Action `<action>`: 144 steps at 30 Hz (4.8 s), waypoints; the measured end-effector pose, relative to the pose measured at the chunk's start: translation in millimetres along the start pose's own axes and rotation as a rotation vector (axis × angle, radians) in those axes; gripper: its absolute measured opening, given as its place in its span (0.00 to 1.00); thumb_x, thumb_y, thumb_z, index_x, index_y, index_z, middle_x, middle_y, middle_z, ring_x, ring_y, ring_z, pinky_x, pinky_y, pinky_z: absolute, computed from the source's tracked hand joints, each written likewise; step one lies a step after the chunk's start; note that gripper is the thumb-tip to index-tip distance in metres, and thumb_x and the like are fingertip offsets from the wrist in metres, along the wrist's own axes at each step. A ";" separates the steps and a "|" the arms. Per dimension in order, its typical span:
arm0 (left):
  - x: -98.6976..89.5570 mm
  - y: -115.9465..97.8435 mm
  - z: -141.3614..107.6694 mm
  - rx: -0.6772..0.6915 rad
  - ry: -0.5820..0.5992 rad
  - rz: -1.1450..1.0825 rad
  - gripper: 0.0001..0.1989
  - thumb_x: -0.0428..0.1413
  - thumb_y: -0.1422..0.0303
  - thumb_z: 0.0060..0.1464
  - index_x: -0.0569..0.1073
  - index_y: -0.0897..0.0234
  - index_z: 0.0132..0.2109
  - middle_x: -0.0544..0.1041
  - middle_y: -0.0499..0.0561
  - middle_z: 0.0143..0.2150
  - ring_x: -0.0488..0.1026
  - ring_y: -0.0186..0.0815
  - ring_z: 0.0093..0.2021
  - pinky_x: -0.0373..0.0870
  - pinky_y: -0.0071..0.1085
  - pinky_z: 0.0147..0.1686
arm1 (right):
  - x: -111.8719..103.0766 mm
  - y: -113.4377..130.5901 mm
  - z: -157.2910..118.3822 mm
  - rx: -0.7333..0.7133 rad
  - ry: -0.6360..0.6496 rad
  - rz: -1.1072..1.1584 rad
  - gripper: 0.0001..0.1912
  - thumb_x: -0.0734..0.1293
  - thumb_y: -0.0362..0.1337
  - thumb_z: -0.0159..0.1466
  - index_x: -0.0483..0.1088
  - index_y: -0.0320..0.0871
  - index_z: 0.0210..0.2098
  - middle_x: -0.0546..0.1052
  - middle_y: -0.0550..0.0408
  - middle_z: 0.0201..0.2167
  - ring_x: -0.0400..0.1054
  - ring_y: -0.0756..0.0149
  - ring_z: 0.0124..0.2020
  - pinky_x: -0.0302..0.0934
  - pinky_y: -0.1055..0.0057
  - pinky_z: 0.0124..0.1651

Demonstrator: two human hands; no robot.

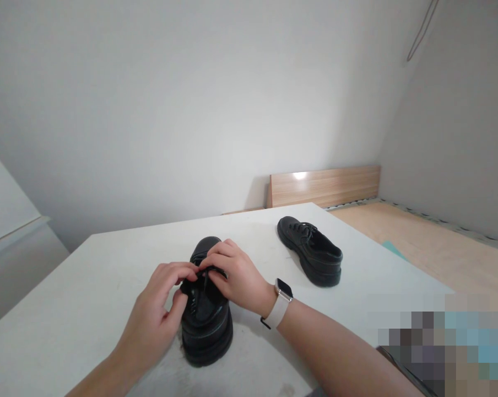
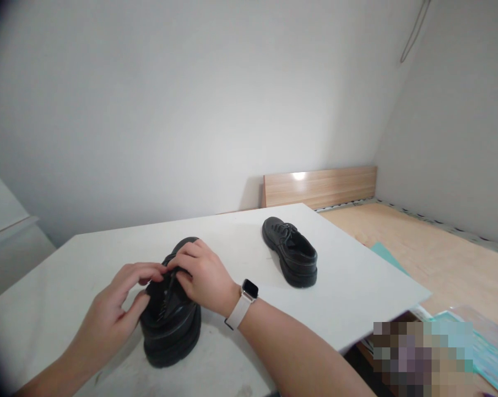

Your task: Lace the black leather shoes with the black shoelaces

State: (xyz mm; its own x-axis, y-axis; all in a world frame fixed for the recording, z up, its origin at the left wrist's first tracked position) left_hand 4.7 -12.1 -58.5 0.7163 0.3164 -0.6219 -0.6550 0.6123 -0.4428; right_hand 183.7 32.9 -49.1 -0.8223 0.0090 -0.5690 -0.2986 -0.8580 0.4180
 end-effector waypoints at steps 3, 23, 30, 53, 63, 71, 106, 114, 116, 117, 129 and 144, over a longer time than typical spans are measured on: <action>0.9 -1.4 -0.9 0.011 -0.007 0.002 0.08 0.48 0.72 0.61 0.70 0.57 0.44 0.75 0.52 0.45 0.71 0.42 0.49 0.71 0.40 0.48 | 3.9 -2.4 -1.3 -0.016 -0.078 0.037 0.13 0.65 0.21 0.62 0.75 0.44 0.38 0.74 0.52 0.38 0.66 0.63 0.43 0.66 0.65 0.49; 4.1 9.4 0.4 -0.069 -0.027 -0.048 0.08 0.53 0.63 0.63 0.75 0.56 0.46 0.72 0.51 0.47 0.71 0.41 0.50 0.69 0.38 0.51 | 8.7 6.2 -6.8 -0.073 -0.249 0.066 0.08 0.65 0.29 0.68 0.78 0.42 0.41 0.76 0.52 0.33 0.70 0.66 0.36 0.66 0.70 0.39; 4.7 9.8 1.5 -0.094 -0.015 -0.065 0.08 0.53 0.62 0.62 0.74 0.57 0.44 0.72 0.52 0.48 0.70 0.42 0.51 0.69 0.41 0.52 | 5.8 13.4 -5.8 -0.055 -0.294 0.124 0.04 0.69 0.30 0.66 0.75 0.43 0.39 0.78 0.53 0.33 0.70 0.66 0.36 0.66 0.70 0.40; -8.0 21.8 -0.8 -0.214 0.034 -0.529 0.06 0.54 0.61 0.63 0.73 0.57 0.39 0.70 0.52 0.52 0.67 0.42 0.56 0.66 0.33 0.52 | -1.4 -10.0 0.0 0.319 -0.142 0.228 0.04 0.68 0.34 0.65 0.75 0.41 0.35 0.73 0.55 0.32 0.66 0.69 0.32 0.62 0.72 0.35; -8.7 30.9 4.5 -0.370 -0.021 -0.393 0.15 0.58 0.52 0.57 0.76 0.59 0.35 0.77 0.51 0.39 0.74 0.41 0.43 0.71 0.33 0.44 | 9.1 -30.5 -1.8 0.620 -0.074 0.463 0.05 0.71 0.36 0.63 0.74 0.40 0.36 0.73 0.59 0.27 0.66 0.72 0.27 0.62 0.74 0.30; -4.7 31.1 6.1 -0.299 0.030 -0.305 0.15 0.61 0.53 0.53 0.78 0.57 0.41 0.80 0.50 0.39 0.78 0.40 0.40 0.75 0.33 0.43 | 2.8 -16.8 -0.2 0.439 -0.176 0.238 0.05 0.71 0.32 0.62 0.74 0.40 0.29 0.74 0.57 0.27 0.66 0.71 0.29 0.61 0.73 0.33; -7.9 35.3 5.5 -0.326 -0.077 -0.300 0.14 0.56 0.53 0.59 0.69 0.58 0.41 0.74 0.48 0.37 0.75 0.38 0.39 0.74 0.31 0.41 | 15.3 -25.0 -5.3 0.468 -0.230 0.440 0.07 0.62 0.39 0.69 0.64 0.43 0.35 0.71 0.58 0.28 0.65 0.67 0.31 0.62 0.68 0.37; -5.1 40.2 5.1 -0.417 -0.125 -0.508 0.18 0.61 0.53 0.55 0.68 0.57 0.47 0.76 0.49 0.41 0.79 0.41 0.45 0.75 0.36 0.49 | 7.7 -25.3 -1.8 0.370 -0.242 0.587 0.10 0.66 0.38 0.66 0.65 0.43 0.45 0.72 0.57 0.33 0.68 0.68 0.34 0.64 0.69 0.41; -5.9 43.7 4.3 -0.454 -0.133 -0.548 0.20 0.62 0.53 0.53 0.68 0.57 0.47 0.78 0.48 0.41 0.79 0.41 0.45 0.74 0.37 0.52 | 6.6 -21.3 -2.0 0.343 -0.185 0.551 0.13 0.68 0.33 0.62 0.67 0.43 0.46 0.73 0.56 0.36 0.68 0.68 0.37 0.65 0.69 0.43; -6.7 45.1 4.1 -0.472 -0.136 -0.548 0.20 0.63 0.52 0.53 0.69 0.57 0.46 0.79 0.48 0.40 0.79 0.41 0.44 0.73 0.38 0.52 | 6.9 -20.5 -2.3 0.338 -0.171 0.535 0.14 0.68 0.31 0.61 0.67 0.43 0.46 0.73 0.56 0.37 0.68 0.68 0.37 0.65 0.69 0.44; -17.8 32.1 5.2 -0.402 -0.178 -0.249 0.16 0.59 0.50 0.53 0.74 0.56 0.39 0.77 0.45 0.32 0.75 0.37 0.31 0.74 0.32 0.35 | 9.6 -21.8 -2.2 0.474 -0.316 0.657 0.07 0.62 0.34 0.64 0.65 0.44 0.42 0.71 0.62 0.23 0.68 0.70 0.25 0.62 0.71 0.33; -20.1 24.1 1.5 -0.282 -0.092 -0.360 0.14 0.54 0.53 0.61 0.76 0.57 0.42 0.80 0.48 0.37 0.77 0.38 0.40 0.74 0.27 0.42 | -2.7 -0.1 -0.8 0.463 -0.140 0.870 0.20 0.64 0.53 0.66 0.71 0.42 0.44 0.78 0.55 0.28 0.54 0.78 0.12 0.47 0.77 0.14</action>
State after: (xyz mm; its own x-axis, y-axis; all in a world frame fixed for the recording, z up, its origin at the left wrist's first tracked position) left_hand -25.0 -2.6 -55.7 0.9200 0.1905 -0.3426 -0.3917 0.4779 -0.7862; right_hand 186.4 32.5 -48.2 -0.8856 -0.4419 0.1428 0.3001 -0.3099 0.9022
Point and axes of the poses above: each hand's wrist, its own z-axis towards the middle knuckle, its own x-axis out of the palm, y = z × x, the point moved 2 cm from there along z, towards the middle knuckle
